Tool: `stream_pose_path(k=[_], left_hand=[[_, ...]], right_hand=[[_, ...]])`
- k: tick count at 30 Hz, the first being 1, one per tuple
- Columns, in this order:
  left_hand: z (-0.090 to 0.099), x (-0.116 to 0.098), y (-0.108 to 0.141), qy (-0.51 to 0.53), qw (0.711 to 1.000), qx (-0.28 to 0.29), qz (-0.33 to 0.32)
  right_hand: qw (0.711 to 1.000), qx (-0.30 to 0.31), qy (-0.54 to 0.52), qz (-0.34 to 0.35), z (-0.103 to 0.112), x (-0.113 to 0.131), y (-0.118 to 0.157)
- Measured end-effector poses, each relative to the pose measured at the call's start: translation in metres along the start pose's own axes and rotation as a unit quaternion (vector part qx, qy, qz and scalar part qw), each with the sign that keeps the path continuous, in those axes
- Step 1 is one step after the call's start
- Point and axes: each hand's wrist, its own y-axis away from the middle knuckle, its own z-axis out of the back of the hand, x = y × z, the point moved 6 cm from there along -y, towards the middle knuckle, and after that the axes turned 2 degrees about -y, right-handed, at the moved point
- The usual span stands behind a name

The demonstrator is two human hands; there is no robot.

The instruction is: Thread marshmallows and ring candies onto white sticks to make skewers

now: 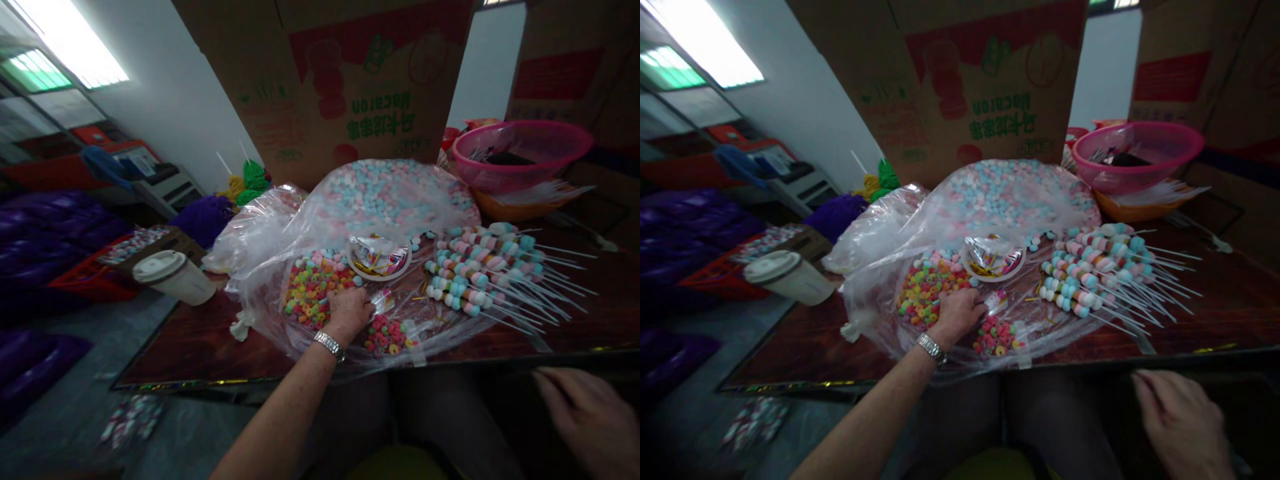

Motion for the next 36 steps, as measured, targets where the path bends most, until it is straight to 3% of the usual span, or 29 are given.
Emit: stream_pose_path(k=[2,5,7,9,11,14,16,19,21,23,27,30,33,36], left_hand=[[-0.001,0.0,0.0,0.0,1.0,0.001,-0.028],[0.006,0.004,0.006,-0.01,0.997,-0.006,-0.07],[0.018,0.005,0.013,-0.024,0.993,-0.042,-0.104],[0.036,0.003,0.025,-0.033,0.985,-0.099,-0.14],[0.052,-0.001,0.041,-0.01,0.974,-0.127,-0.186],[0.064,-0.01,0.068,0.108,0.955,-0.095,-0.258],[0.063,-0.009,0.079,0.203,0.948,-0.091,-0.226],[0.045,-0.008,0.086,0.308,0.938,-0.07,-0.141],[0.032,-0.013,0.086,0.338,0.932,-0.033,-0.127],[0.027,-0.02,0.086,0.341,0.929,0.003,-0.141],[0.032,-0.028,0.086,0.332,0.93,0.033,-0.153],[0.028,-0.029,0.087,0.361,0.928,0.013,-0.087],[0.009,-0.03,0.089,0.409,0.912,0.017,-0.027],[0.004,-0.039,0.09,0.399,0.912,-0.007,-0.096]], right_hand=[[0.991,0.022,0.102,0.083,-0.036,0.021,-0.027],[0.972,0.077,0.144,0.167,-0.096,0.059,-0.074],[0.961,0.097,0.136,0.221,-0.125,0.086,-0.097],[0.954,0.112,0.111,0.255,-0.141,0.107,-0.108],[0.952,0.124,0.047,0.275,-0.142,0.123,-0.105],[0.94,0.174,-0.108,0.271,-0.133,0.136,-0.083],[0.937,0.212,-0.175,0.216,-0.129,0.135,-0.066],[0.945,0.253,-0.196,0.068,-0.125,0.12,-0.052],[0.935,0.289,-0.204,-0.001,-0.122,0.111,-0.047],[0.927,0.304,-0.218,-0.02,-0.118,0.11,-0.048],[0.936,0.27,-0.226,-0.009,-0.113,0.11,-0.049],[0.949,0.231,-0.214,-0.009,-0.116,0.103,-0.041],[0.957,0.2,-0.203,-0.046,-0.115,0.087,-0.036],[0.952,0.206,-0.203,-0.098,-0.109,0.074,-0.04]])
